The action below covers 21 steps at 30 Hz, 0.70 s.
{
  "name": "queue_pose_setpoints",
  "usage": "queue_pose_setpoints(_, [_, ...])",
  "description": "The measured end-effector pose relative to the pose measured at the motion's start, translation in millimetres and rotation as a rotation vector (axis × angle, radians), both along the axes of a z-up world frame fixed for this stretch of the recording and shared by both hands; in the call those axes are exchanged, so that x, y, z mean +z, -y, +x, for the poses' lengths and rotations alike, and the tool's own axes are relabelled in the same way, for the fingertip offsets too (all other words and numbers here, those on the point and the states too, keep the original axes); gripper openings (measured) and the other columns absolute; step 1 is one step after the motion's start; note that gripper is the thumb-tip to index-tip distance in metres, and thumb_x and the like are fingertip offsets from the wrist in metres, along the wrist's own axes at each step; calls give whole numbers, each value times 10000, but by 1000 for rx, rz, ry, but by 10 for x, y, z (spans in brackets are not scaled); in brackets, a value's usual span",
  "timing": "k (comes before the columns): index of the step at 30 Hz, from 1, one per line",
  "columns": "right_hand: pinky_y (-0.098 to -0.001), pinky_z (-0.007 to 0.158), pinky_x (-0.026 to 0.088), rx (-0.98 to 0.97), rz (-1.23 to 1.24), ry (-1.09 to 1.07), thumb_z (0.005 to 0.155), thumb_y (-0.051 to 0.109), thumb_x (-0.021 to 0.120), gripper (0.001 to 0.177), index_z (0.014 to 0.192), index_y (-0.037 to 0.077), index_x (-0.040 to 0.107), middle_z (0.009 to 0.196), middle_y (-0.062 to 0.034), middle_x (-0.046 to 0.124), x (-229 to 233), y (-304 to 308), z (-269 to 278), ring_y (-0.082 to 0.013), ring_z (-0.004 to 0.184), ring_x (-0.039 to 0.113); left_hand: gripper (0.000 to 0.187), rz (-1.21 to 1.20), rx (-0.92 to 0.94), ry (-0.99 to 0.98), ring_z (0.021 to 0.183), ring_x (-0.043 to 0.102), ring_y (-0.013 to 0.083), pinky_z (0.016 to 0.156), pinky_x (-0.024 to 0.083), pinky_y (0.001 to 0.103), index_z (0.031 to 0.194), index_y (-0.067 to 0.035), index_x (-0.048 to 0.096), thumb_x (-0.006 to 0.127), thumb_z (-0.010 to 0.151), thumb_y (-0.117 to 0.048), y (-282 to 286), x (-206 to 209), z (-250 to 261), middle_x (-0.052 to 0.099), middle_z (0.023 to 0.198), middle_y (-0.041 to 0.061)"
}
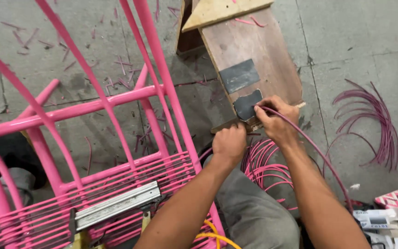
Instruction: Weaving plastic strips into a chair frame and securing them with a nail gun.
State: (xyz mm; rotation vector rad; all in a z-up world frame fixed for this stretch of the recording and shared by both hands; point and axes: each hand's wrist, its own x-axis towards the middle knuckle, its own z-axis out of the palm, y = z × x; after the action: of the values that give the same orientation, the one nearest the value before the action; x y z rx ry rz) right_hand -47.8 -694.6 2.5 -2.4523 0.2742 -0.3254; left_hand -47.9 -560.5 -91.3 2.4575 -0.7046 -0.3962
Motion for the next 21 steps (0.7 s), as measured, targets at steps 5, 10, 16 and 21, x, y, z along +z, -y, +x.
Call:
queue_pose_setpoints(5, [-322, 719, 592, 17, -26, 31, 894, 128, 781, 119, 955, 44, 723, 854, -105, 751, -75, -193, 4, -174, 789, 758, 201, 32, -80, 34, 790, 767, 317, 662, 609, 441, 1060, -70, 673, 613, 886, -149, -39, 1, 55, 763, 904, 139])
queue_pose_setpoints(10, [-317, 696, 598, -160, -43, 32, 929, 129, 763, 107, 960, 39, 714, 859, -103, 752, -74, -75, 108, -170, 771, 756, 178, 18, -82, 61, 797, 768, 304, 666, 606, 436, 1036, -76, 681, 597, 896, -146, -4, -91, 48, 765, 901, 136])
queue_pose_setpoints(16, [-349, 686, 577, 23, -294, 58, 948, 134, 793, 125, 915, 48, 709, 848, -120, 747, -192, 109, 103, -216, 750, 737, 168, -26, -81, 56, 782, 763, 307, 655, 602, 440, 1000, -81, 686, 606, 866, -144, -33, -34, 18, 763, 873, 137])
queue_pose_setpoints(21, [-364, 672, 576, 80, -304, 49, 915, 146, 795, 138, 928, 51, 697, 825, -118, 734, -239, 104, 111, -233, 726, 732, 148, -30, -72, 82, 765, 766, 308, 639, 606, 434, 999, -65, 682, 609, 898, -144, -32, -48, 58, 760, 871, 155])
